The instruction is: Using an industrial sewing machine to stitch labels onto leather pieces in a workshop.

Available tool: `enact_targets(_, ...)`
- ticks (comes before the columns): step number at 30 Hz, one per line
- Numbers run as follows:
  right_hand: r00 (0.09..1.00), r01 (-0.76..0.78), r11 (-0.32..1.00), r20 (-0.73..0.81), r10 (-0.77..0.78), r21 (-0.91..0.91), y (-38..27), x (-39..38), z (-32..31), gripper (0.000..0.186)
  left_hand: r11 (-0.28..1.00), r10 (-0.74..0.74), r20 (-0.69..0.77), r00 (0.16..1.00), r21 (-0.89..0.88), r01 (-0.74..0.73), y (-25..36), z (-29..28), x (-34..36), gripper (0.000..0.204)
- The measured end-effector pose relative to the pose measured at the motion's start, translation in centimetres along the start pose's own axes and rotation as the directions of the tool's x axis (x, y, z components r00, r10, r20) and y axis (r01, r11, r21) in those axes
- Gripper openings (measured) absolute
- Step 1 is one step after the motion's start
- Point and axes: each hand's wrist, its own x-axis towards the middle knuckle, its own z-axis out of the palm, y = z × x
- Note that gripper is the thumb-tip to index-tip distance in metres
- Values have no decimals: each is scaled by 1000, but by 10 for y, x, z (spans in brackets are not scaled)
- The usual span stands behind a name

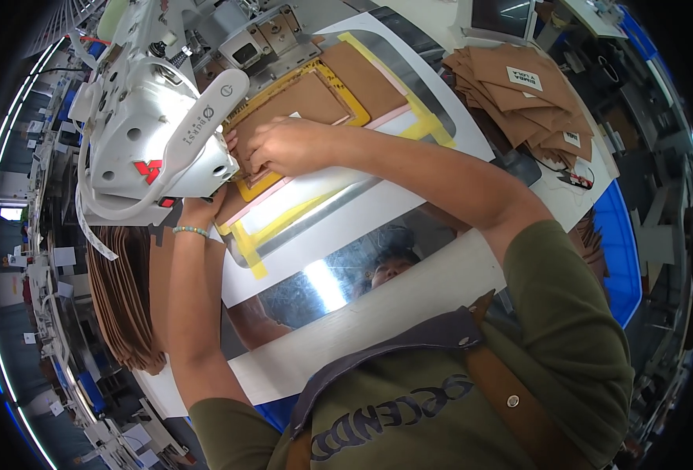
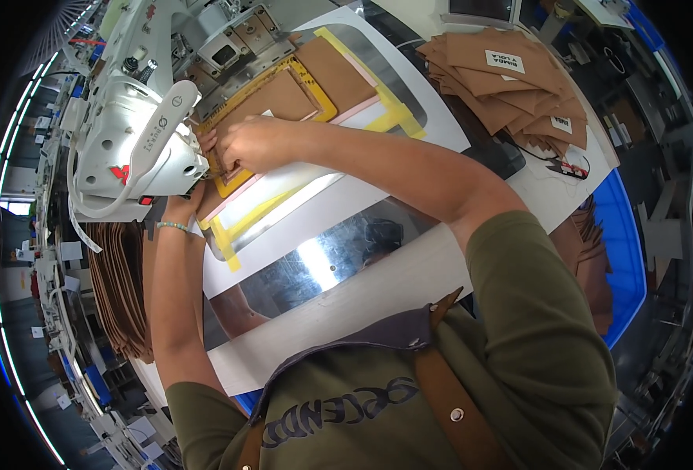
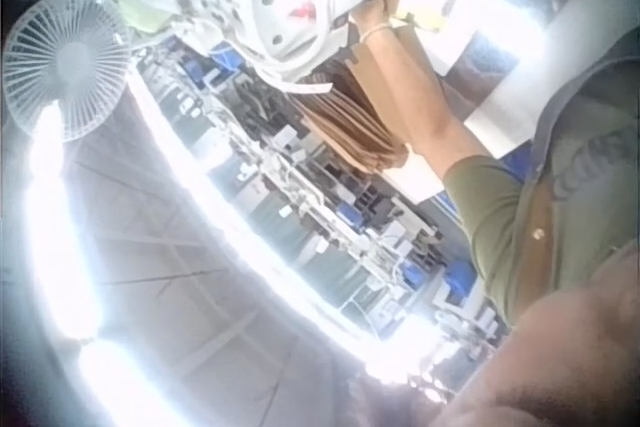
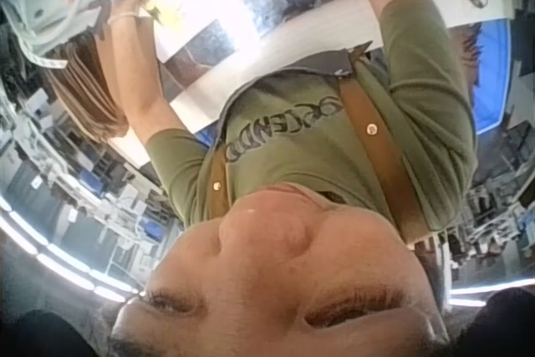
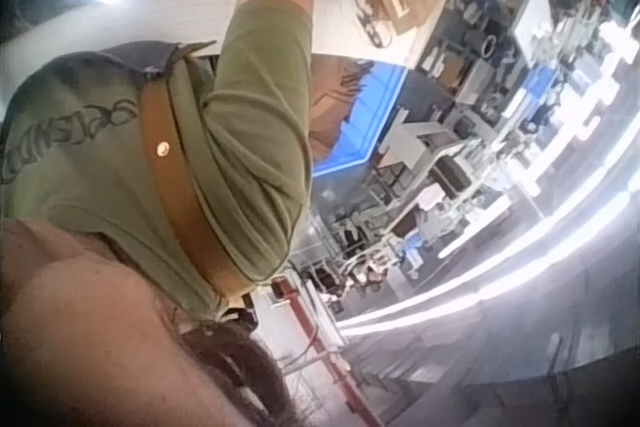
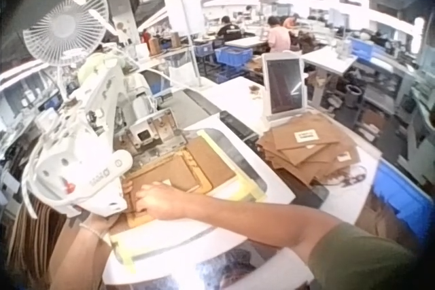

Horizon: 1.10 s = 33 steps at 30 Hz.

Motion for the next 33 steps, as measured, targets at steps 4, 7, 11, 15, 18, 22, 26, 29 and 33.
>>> enact_targets(4,993,-119,991,3,119,-55,4,-2,-2,32,983,86,49,995,158,-93,3,6,0,48)
enact_targets(7,991,-92,975,-112,71,-201,21,-5,12,34,1000,5,-7,1000,-4,-5,-4,16,-3,46)
enact_targets(11,996,-86,990,-15,85,-112,2,13,6,38,960,-273,-206,940,7,280,-47,-5,-65,44)
enact_targets(15,991,-132,991,12,132,5,2,0,-1,38,846,-526,-190,829,-219,486,-11,-13,-74,34)
enact_targets(18,997,-78,994,-11,79,73,0,-3,-3,36,870,-485,-130,865,-167,463,16,-23,-91,29)
enact_targets(22,999,-44,997,-10,45,70,-7,-9,-3,32,911,-347,-156,925,-292,293,60,-16,-102,26)
enact_targets(26,998,-40,995,44,36,87,-17,-15,-13,29,849,-455,-149,878,-370,377,107,-13,-105,26)
enact_targets(29,998,-9,998,70,5,66,-21,-16,-12,28,777,-559,-90,824,-402,484,135,-13,-99,27)
enact_targets(33,998,56,998,30,-57,39,-30,-26,-16,25,947,-305,-54,951,-128,296,150,-9,-87,25)
